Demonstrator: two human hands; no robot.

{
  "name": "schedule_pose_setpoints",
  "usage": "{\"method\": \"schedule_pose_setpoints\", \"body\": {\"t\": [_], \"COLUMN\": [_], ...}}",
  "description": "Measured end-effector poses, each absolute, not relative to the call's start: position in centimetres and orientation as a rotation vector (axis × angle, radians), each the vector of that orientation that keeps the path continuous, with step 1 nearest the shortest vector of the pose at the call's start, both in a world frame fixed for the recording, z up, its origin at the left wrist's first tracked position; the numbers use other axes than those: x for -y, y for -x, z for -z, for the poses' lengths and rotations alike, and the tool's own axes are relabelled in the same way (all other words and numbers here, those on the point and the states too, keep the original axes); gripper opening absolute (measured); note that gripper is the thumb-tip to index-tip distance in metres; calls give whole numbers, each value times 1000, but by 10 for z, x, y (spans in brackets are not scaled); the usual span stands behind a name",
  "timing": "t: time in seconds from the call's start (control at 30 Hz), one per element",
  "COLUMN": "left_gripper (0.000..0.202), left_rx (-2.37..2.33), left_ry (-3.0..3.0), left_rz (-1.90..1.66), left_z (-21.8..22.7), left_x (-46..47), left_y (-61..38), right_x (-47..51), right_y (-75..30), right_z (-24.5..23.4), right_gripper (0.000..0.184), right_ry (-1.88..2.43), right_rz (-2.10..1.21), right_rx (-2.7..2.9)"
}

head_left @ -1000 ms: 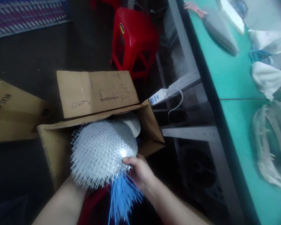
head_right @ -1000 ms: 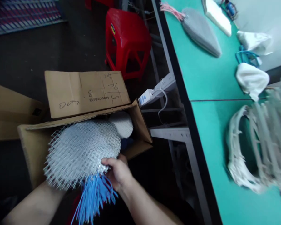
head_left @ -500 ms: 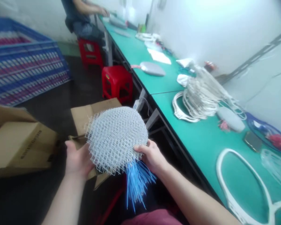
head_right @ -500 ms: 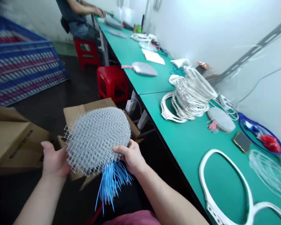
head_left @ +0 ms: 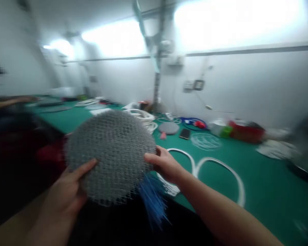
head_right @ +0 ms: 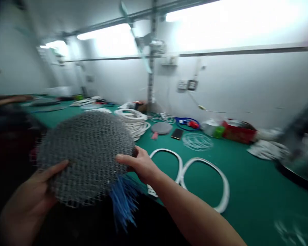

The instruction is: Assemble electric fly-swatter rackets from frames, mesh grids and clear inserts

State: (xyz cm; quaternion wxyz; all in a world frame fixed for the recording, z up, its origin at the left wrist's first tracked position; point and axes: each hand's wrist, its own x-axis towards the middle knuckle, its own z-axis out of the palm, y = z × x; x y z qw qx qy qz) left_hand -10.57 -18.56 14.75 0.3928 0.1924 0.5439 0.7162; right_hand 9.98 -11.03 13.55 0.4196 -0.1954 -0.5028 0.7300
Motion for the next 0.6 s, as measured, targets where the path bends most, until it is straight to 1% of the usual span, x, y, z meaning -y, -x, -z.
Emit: {"method": "schedule_pose_setpoints", "body": {"t": [0.1,0.2,0.3,0.37,0.43,0.53,0.6], "left_gripper": [41,38,35,47,57,58,56], "left_rx": [-1324,-1170,-932,-811,-803,-864,-881], "left_ry": [-600,-690,-853,-1002,-1152,-1348,-1389], "left_rz": [-1711,-1566,-1287,-984,-678,-331,-215], "left_z": [-165,-176,-177,-170,-158,-137,-123], "left_x": [136,85,38,10,-14,-42,-57], "left_y": [54,-8,-73,-112,-142,-159,-151], "right_x": [98,83,72,67,64,57,49], "right_y": [-156,-216,-285,-333,-380,-446,-486], "right_z": [-144,-145,-148,-154,-161,-172,-179], "right_gripper": [36,31,25,23,21,18,16], "right_ry": [471,513,624,731,893,1180,1447], "right_rz": [-1636,-1420,-1245,-1126,-988,-763,-573], "right_rx": [1108,909,782,746,751,766,723]}}
